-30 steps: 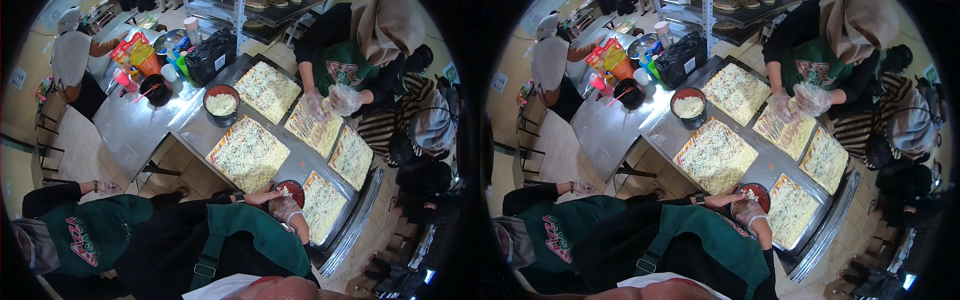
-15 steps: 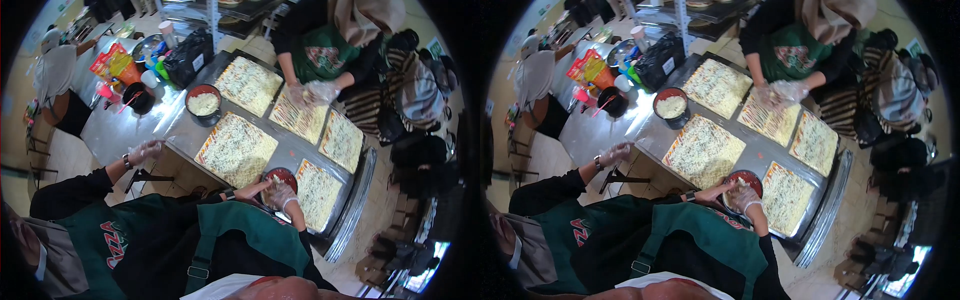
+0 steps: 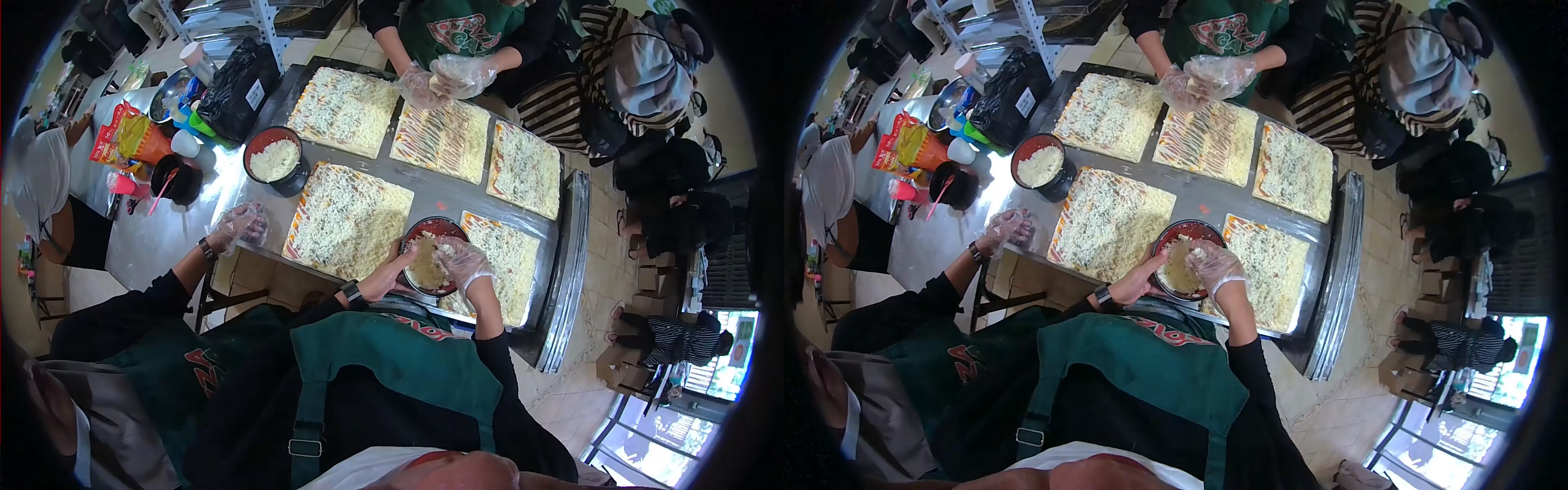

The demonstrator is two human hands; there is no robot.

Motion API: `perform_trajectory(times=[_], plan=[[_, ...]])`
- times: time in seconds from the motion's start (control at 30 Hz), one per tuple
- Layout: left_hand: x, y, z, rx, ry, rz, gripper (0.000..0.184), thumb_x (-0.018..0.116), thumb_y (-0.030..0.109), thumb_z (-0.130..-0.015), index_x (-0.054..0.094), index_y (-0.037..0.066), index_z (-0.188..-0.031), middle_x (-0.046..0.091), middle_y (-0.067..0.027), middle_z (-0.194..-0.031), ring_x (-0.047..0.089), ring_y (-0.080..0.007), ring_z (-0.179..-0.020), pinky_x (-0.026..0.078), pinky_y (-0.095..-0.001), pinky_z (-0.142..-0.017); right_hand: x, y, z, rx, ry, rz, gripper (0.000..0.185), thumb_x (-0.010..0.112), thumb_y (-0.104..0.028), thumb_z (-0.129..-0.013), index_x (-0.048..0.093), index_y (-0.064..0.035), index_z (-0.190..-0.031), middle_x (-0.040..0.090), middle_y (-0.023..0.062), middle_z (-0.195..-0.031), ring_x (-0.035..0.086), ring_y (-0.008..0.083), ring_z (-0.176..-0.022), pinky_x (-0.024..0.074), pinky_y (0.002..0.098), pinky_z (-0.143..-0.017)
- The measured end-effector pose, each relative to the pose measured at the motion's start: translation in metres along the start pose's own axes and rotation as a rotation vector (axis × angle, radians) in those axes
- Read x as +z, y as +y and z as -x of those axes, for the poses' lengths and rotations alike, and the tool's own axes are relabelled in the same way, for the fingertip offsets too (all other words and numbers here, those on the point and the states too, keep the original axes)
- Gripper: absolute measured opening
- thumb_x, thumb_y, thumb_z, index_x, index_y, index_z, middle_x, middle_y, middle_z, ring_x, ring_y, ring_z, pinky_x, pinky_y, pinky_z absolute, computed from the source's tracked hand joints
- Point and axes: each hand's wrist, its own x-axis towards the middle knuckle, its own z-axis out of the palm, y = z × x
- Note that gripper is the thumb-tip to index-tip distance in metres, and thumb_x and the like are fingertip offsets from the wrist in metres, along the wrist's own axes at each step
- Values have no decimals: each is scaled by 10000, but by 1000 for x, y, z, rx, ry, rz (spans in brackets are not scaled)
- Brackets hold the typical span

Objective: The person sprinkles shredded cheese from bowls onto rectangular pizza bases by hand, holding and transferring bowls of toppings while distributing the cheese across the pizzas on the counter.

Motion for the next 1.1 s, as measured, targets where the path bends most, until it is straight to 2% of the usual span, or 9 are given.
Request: perform_trajectory(times=[0.1, 0.2, 0.27, 0.4, 0.53, 0.6, 0.77, 0.83, 1.1], plan=[[2, 3, -5, -2, -69, -18, 755, 440, 511, -848, 22, 151, -1362, 203, -139, -1375, 322, -252, -1230, 499, -423, -775, -7, -8, 2, -162, -20, 258, 339, 627, -225, -742, 596, -47, -1029, 605, 130, -1007, 563, 250, -949, 428, 308, -840], [8, 10, -1, -30, -63, -72, 785, 443, 535, -835, 26, 133, -1365, 189, -146, -1375, 285, -263, -1248, 502, -420, -763, -1, -9, 6, -623, 64, 494, 362, 586, -248, -756, 569, -98, -1085, 591, 158, -995, 560, 316, -923, 454, 389, -778], [-1, -5, -7, -68, -28, -83, 736, 425, 534, -845, 73, 156, -1368, 243, -126, -1358, 331, -253, -1222, 501, -421, -765, 8, -8, 11, -764, 62, 611, 357, 581, -241, -754, 569, -100, -1082, 585, 158, -991, 560, 319, -913, 456, 392, -774], [-4, -8, 1, -103, -17, -196, 754, 412, 567, -833, 86, 145, -1366, 240, -132, -1356, 318, -268, -1227, 497, -431, -769, 31, 1, 22, -465, -77, 809, 348, 570, -228, -750, 568, -103, -1075, 573, 159, -985, 560, 327, -893, 460, 397, -764], [-6, -5, 8, -122, -42, -245, 814, 419, 590, -814, 79, 93, -1361, 209, -156, -1356, 251, -287, -1261, 500, -437, -756, 47, 25, 10, -332, -236, 750, 314, 557, -207, -746, 575, -94, -1039, 560, 161, -935, 563, 314, -876, 464, 391, -759], [-8, -5, 10, -89, -31, -285, 845, 427, 610, -796, 83, 82, -1359, 215, -164, -1353, 252, -295, -1262, 501, -450, -747, 34, 16, 6, -311, -302, 668, 299, 549, -176, -727, 575, -76, -1008, 561, 174, -899, 569, 298, -862, 467, 376, -746], [-12, -2, 18, -92, 12, -261, 875, 441, 626, -779, 88, 69, -1354, 217, -173, -1355, 267, -303, -1256, 497, -462, -751, 35, 25, 12, -343, -91, 511, 299, 574, -185, -691, 582, -63, -963, 570, 176, -870, 564, 309, -870, 461, 374, -766], [-11, -4, 18, -96, 22, -266, 880, 439, 628, -778, 81, 67, -1354, 203, -174, -1362, 259, -302, -1259, 496, -465, -755, 38, 23, 17, -284, -136, 532, 306, 577, -188, -686, 582, -64, -966, 568, 176, -885, 562, 311, -877, 460, 374, -771], [-10, -3, 21, -67, -19, -247, 905, 466, 610, -779, 105, 5, -1347, 194, -193, -1375, 217, -296, -1278, 327, -388, -917, 62, 40, 11, -165, -379, 536, 334, 592, -199, -669, 582, -68, -977, 560, 177, -946, 550, 318, -904, 455, 374, -790]])
